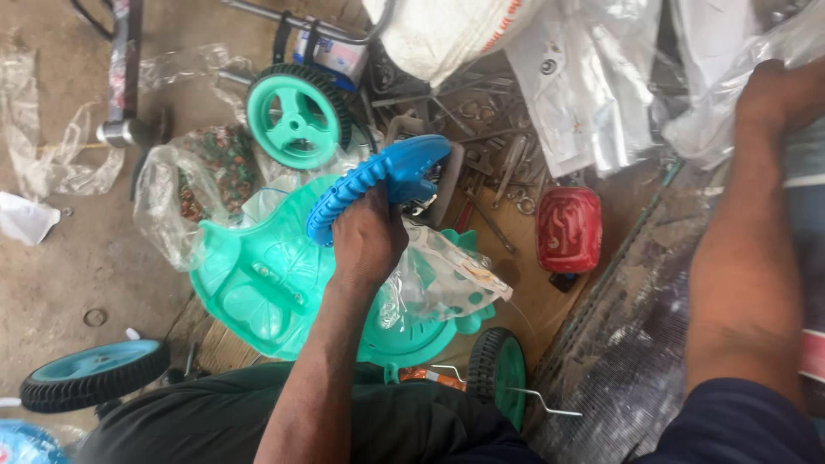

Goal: The person assembles a blue plastic toy tricycle by attaching the steering wheel to the front body. They use a screwdriver to tighten screws and pliers to adjust the steering wheel's position, ensuring it is securely fastened.

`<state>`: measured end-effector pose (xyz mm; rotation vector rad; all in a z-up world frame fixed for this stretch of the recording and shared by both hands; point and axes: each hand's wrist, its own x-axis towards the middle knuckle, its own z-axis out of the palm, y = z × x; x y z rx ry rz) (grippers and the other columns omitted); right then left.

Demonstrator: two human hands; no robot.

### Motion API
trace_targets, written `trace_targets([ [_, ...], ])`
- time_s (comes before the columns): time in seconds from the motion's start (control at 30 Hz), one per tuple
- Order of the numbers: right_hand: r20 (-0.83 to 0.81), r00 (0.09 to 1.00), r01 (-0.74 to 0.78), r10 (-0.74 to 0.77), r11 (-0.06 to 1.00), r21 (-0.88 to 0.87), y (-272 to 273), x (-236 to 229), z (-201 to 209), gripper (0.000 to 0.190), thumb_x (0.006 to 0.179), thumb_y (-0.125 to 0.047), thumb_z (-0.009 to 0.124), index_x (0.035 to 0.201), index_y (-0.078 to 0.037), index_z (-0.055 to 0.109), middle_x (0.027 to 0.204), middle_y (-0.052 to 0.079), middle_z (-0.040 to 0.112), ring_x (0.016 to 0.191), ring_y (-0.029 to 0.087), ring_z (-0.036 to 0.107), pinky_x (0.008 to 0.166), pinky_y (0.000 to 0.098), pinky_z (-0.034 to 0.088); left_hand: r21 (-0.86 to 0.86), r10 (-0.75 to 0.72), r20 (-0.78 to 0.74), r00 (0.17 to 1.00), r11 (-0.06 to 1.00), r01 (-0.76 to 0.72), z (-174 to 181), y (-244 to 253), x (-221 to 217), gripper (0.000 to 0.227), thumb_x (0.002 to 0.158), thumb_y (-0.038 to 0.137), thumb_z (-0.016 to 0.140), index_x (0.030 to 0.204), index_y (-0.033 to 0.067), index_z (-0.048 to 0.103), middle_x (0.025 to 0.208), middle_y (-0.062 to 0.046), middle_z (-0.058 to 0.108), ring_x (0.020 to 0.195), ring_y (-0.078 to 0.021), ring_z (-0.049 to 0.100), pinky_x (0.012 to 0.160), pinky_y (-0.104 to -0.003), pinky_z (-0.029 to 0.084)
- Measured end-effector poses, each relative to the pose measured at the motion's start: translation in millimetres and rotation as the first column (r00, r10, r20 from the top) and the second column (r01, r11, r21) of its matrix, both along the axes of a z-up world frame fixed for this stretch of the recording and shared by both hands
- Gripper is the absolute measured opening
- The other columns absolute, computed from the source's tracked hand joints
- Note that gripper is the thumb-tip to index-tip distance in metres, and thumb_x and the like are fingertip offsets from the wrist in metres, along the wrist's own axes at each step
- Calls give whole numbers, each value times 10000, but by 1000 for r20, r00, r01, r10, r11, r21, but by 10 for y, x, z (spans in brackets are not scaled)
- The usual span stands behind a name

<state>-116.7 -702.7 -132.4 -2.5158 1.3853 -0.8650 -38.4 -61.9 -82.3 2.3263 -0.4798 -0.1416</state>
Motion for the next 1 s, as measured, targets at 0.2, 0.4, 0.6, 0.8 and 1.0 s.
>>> trace_targets([
  [0.2,-413,908,59,-67,998,-32,331,-141,301,891,809,-191,860,1492,97,367,1316,383,539,1146,526,606,913,550,511,-11,-34,45,998,999,34,53,-175,-13,424,859,103,693,1263,20,594,981,-255,710,889,-477,678,758,-583,516],
  [0.4,-592,757,29,277,890,454,581,193,362,1098,825,-412,918,1560,93,278,1517,361,393,1394,490,418,1141,532,361,32,-44,28,999,999,43,60,-103,-88,465,859,119,687,1300,16,585,966,-266,706,862,-481,681,742,-587,515],
  [0.6,-57,821,-571,568,815,-101,1445,623,-364,746,922,37,616,1635,1,400,1628,215,457,1548,365,367,1358,488,288,77,-16,-32,999,997,18,-67,-25,-14,404,896,146,690,1268,18,598,940,-253,712,844,-470,683,741,-594,514],
  [0.8,-585,675,-396,449,890,226,2423,668,-1194,912,782,-427,810,1503,-20,427,1551,330,306,1410,595,299,1085,798,234,-8,-11,66,998,1000,12,-21,11,-113,392,893,130,678,1260,11,608,949,-265,709,847,-466,685,737,-581,520],
  [1.0,-599,719,-315,353,933,172,1917,380,-1538,343,997,-219,642,1247,15,623,1340,253,564,1231,476,544,999,633,436,34,12,-8,1000,999,-12,-89,26,-31,341,897,115,677,1225,44,618,929,-246,709,839,-475,677,724,-596,508],
])
